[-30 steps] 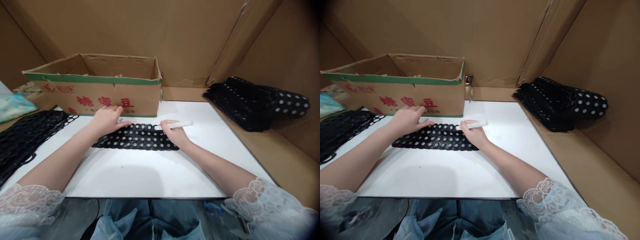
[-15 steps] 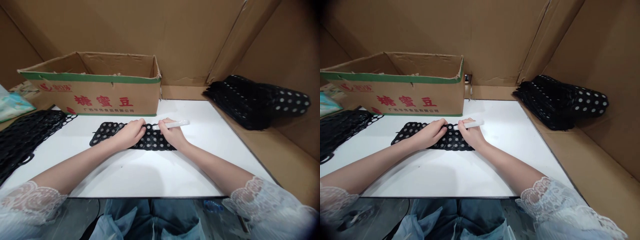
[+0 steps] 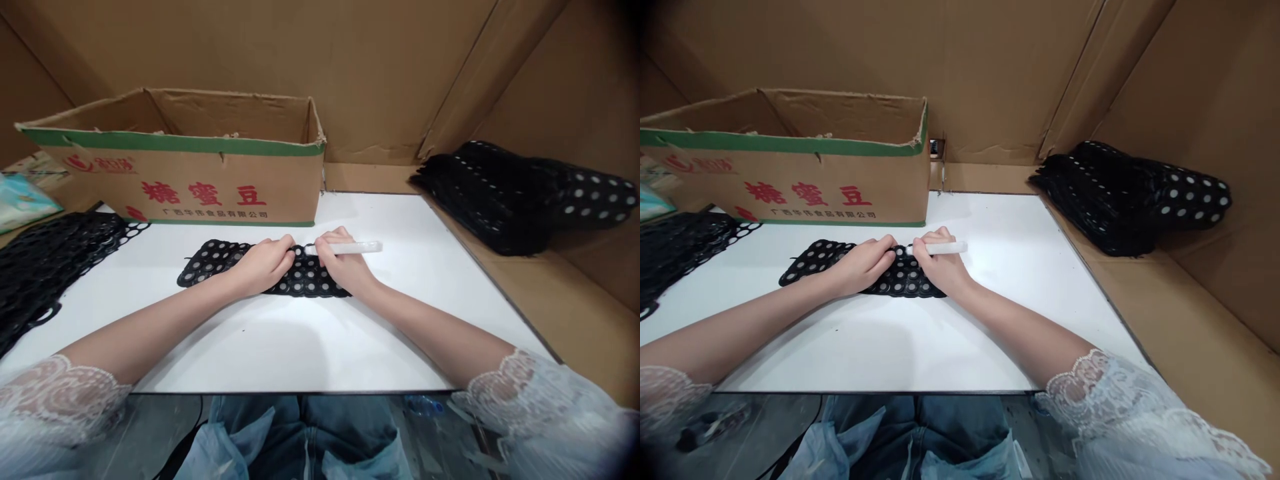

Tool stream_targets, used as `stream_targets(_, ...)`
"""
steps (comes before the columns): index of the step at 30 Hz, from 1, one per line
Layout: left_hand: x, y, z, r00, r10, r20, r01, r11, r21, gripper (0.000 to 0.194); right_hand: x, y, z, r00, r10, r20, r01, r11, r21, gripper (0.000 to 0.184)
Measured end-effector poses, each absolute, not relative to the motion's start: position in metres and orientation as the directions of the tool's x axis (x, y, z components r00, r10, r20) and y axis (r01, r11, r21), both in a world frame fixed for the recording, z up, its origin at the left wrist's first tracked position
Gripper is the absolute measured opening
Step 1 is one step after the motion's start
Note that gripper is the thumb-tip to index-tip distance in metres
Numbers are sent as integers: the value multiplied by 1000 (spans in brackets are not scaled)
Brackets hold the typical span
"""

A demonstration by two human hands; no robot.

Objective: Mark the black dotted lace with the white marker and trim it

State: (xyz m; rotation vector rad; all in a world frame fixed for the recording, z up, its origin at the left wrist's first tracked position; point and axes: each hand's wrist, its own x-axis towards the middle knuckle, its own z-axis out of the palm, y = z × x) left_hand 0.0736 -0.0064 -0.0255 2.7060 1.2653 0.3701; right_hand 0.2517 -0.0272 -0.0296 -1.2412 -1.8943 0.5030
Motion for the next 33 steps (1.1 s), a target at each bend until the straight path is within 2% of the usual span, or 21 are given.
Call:
stream_targets(3,74,-6,-27,612,774,162,744,-633,215,22,254,-26,-31,-229,892,390,568,448,-691,39)
stream_targets(5,74,-6,-27,611,776,156,748,-631,208,22,254,-24,-34,-257,881,397,608,467,-642,38)
stream_targets(9,75,-9,-28,636,752,175,733,-659,169,20,248,-17,-42,-341,801,492,738,553,-387,31)
stream_targets(11,76,-10,-27,644,741,189,723,-671,164,19,244,-14,-44,-355,786,506,777,549,-308,31)
stream_targets(14,74,-9,-26,647,738,190,718,-674,171,18,247,-10,-41,-309,818,485,772,514,-375,32)
stream_targets(18,71,-4,-23,640,746,184,704,-665,249,20,263,-11,-35,-318,867,385,560,499,-662,38)
stream_targets(20,69,0,-23,646,743,172,677,-663,321,22,269,-12,-33,-330,864,380,479,500,-721,37)
stream_targets(23,67,5,-25,680,720,143,629,-672,390,22,269,-14,-33,-346,844,411,485,536,-692,34)
stream_targets(29,66,10,-29,670,718,189,618,-681,392,19,262,-10,-41,-388,772,504,570,630,-527,35)
stream_targets(33,70,8,-30,656,734,178,634,-663,398,16,263,-8,-46,-431,740,517,606,661,-442,35)
